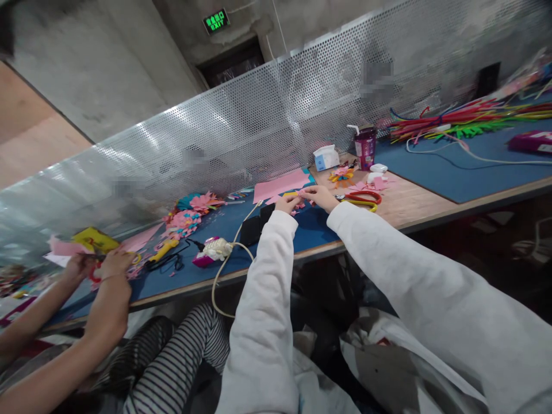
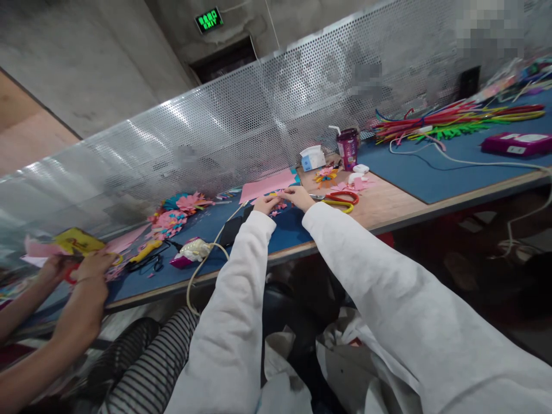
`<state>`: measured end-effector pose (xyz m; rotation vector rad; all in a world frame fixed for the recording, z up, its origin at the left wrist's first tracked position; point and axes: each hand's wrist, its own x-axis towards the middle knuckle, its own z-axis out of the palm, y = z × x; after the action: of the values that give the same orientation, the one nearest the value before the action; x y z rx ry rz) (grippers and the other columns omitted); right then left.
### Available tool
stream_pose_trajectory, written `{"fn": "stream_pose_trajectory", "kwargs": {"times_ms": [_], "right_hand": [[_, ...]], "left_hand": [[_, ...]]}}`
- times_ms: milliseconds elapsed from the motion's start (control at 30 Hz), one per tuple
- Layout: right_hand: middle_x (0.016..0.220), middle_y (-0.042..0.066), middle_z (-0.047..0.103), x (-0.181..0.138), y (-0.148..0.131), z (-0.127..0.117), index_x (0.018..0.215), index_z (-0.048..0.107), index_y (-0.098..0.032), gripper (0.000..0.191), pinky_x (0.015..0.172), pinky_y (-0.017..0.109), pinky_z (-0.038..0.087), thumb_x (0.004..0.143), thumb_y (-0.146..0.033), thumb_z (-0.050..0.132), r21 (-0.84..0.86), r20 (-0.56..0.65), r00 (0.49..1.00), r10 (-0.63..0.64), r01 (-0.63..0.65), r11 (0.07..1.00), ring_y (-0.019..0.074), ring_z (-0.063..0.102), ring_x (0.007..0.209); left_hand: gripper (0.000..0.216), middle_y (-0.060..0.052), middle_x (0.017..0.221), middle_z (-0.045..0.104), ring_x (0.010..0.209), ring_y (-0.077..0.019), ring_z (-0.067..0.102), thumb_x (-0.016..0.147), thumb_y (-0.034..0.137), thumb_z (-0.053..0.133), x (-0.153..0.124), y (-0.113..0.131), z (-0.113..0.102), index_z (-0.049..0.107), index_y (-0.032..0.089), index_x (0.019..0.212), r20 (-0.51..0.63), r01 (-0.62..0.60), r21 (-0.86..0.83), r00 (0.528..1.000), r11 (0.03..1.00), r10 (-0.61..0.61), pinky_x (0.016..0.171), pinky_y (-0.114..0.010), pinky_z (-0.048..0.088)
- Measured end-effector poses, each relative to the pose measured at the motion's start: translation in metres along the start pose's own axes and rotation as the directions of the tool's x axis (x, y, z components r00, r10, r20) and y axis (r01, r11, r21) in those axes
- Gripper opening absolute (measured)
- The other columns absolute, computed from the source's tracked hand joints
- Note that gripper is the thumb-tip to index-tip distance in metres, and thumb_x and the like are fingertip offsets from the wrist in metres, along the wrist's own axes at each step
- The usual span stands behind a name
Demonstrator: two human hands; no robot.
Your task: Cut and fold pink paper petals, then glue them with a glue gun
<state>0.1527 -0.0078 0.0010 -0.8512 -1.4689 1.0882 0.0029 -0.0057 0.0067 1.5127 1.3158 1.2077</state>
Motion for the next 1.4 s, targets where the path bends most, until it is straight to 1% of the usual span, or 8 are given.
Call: {"fn": "stream_pose_trajectory", "kwargs": {"times_ms": [133, 267, 500, 633, 767, 933, 1100, 1400], "right_hand": [[0.055, -0.002, 0.056, 0.003, 0.006, -0.002, 0.071, 0.066, -0.011, 0.023, 0.041, 0.02, 0.035, 0.067, -0.034, 0.072, -0.013, 0.007, 0.999, -0.034, 0.034, 0.999, 0.0063, 0.042, 0.044], [0.054, -0.002, 0.058, 0.005, 0.007, -0.003, 0.069, 0.066, -0.012, 0.023, 0.04, 0.019, 0.034, 0.065, -0.034, 0.073, -0.031, 0.015, 0.998, -0.054, 0.055, 0.998, 0.0058, 0.042, 0.042], [0.061, 0.0, 0.061, 0.007, 0.006, -0.005, 0.07, 0.068, -0.013, 0.02, 0.042, 0.018, 0.04, 0.07, -0.033, 0.07, 0.041, 0.023, 1.0, -0.021, 0.02, 0.999, 0.0078, 0.048, 0.049], [0.058, -0.001, 0.059, 0.007, 0.006, -0.005, 0.069, 0.068, -0.013, 0.015, 0.04, 0.017, 0.039, 0.071, -0.028, 0.069, 0.06, 0.017, 1.0, 0.017, -0.018, 0.998, 0.0077, 0.048, 0.048], [0.061, 0.001, 0.062, 0.007, 0.005, -0.004, 0.069, 0.067, -0.012, 0.013, 0.04, 0.016, 0.038, 0.069, -0.024, 0.07, 0.067, -0.012, 0.999, 0.037, -0.036, 0.997, 0.0083, 0.05, 0.052], [0.062, 0.002, 0.063, 0.007, 0.005, -0.003, 0.069, 0.068, -0.012, 0.012, 0.04, 0.017, 0.037, 0.069, -0.024, 0.069, 0.057, -0.017, 1.0, 0.024, -0.023, 0.998, 0.009, 0.051, 0.053], [0.058, -0.001, 0.06, 0.008, 0.008, -0.004, 0.069, 0.068, -0.012, 0.012, 0.04, 0.018, 0.038, 0.069, -0.025, 0.069, 0.032, -0.016, 1.0, -0.003, 0.004, 0.999, 0.0079, 0.048, 0.048], [0.056, -0.001, 0.058, 0.01, 0.014, -0.004, 0.069, 0.067, -0.013, 0.014, 0.04, 0.019, 0.037, 0.071, -0.027, 0.067, -0.008, -0.012, 1.0, -0.018, 0.018, 1.0, 0.0086, 0.048, 0.047]], "left_hand": [[0.019, -0.005, 0.062, 0.068, 0.064, -0.014, 0.063, 0.058, 0.027, 0.078, 0.002, -0.001, -0.001, 0.069, 0.014, 0.069, 0.013, 0.018, -0.031, 1.0, 0.999, -0.018, 0.063, -0.024, 0.05], [0.02, -0.005, 0.061, 0.068, 0.063, -0.0137, 0.064, 0.055, 0.025, 0.079, 0.004, -0.002, 0.0, 0.069, 0.014, 0.069, 0.012, 0.039, -0.069, 0.999, 0.997, -0.038, 0.062, -0.023, 0.05], [0.022, -0.004, 0.063, 0.068, 0.057, -0.0122, 0.064, 0.054, 0.027, 0.079, 0.005, -0.002, -0.001, 0.068, 0.013, 0.067, 0.026, 0.006, -0.153, 1.0, 0.988, -0.002, 0.059, -0.022, 0.047], [0.02, -0.005, 0.064, 0.068, 0.059, -0.0125, 0.064, 0.055, 0.026, 0.078, 0.005, -0.002, -0.002, 0.068, 0.013, 0.066, 0.02, -0.001, -0.125, 1.0, 0.992, 0.003, 0.06, -0.022, 0.048], [0.02, -0.005, 0.064, 0.068, 0.062, -0.0137, 0.065, 0.055, 0.026, 0.078, 0.004, -0.002, -0.001, 0.069, 0.013, 0.068, 0.007, 0.021, -0.112, 1.0, 0.993, -0.02, 0.06, -0.022, 0.049], [0.022, -0.005, 0.063, 0.068, 0.064, -0.0152, 0.066, 0.055, 0.026, 0.079, 0.004, -0.001, 0.0, 0.068, 0.014, 0.07, -0.008, 0.061, -0.108, 0.998, 0.992, -0.062, 0.061, -0.023, 0.05], [0.02, -0.005, 0.061, 0.067, 0.065, -0.016, 0.066, 0.055, 0.025, 0.079, 0.003, 0.0, 0.0, 0.068, 0.014, 0.068, -0.009, 0.062, -0.107, 0.998, 0.992, -0.063, 0.062, -0.024, 0.05], [0.019, -0.005, 0.064, 0.068, 0.063, -0.0126, 0.063, 0.059, 0.03, 0.076, 0.003, -0.001, 0.0, 0.069, 0.015, 0.068, 0.014, 0.053, -0.02, 0.999, 0.998, -0.052, 0.06, -0.021, 0.046]]}}
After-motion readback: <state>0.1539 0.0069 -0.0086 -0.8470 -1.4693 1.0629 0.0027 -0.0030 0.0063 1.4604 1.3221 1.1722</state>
